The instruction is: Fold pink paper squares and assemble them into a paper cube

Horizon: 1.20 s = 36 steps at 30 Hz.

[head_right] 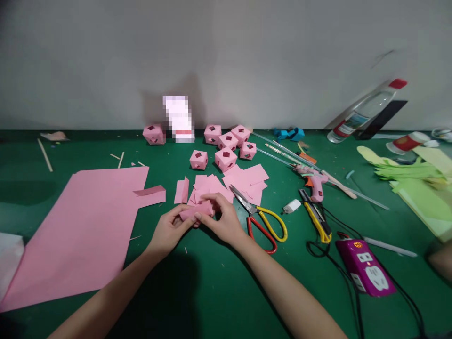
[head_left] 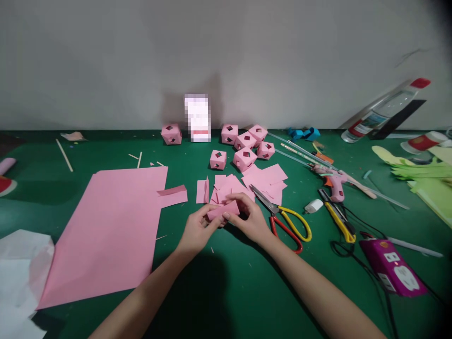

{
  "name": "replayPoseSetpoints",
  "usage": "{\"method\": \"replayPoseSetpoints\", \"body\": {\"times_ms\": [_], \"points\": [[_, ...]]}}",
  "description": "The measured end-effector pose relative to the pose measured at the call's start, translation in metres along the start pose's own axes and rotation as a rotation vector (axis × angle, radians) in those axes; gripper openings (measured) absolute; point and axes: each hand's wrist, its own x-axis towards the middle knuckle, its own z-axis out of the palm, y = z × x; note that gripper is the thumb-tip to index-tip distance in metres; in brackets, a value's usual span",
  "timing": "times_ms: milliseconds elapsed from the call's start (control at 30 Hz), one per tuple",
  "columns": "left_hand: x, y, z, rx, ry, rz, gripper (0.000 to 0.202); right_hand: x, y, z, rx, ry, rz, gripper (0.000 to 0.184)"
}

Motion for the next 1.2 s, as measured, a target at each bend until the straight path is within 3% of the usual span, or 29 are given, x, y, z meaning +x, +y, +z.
{"method": "replayPoseSetpoints", "body": {"times_ms": [67,133,933,1200], "points": [[0.0,-0.0001,0.0005,0.012,-0.005,0.005,0.027,0.0008,-0.0039,-0.0018,-0.057,-0.026,-0.05,0.016],[0.0003,-0.0012,0.0006,0.022,-0.003,0.009,0.025,0.0013,-0.0062,-0.0029,-0.051,-0.024,-0.06,0.012],[-0.0016,-0.0008,-0.0001,0.119,-0.039,0.052,0.014,0.0007,-0.0094,-0.0034,-0.035,-0.064,-0.046,0.007],[0.0002,-0.0022,0.0006,0.126,-0.014,0.018,0.023,0.0011,-0.0064,-0.005,0.065,-0.038,-0.004,0.008]]}}
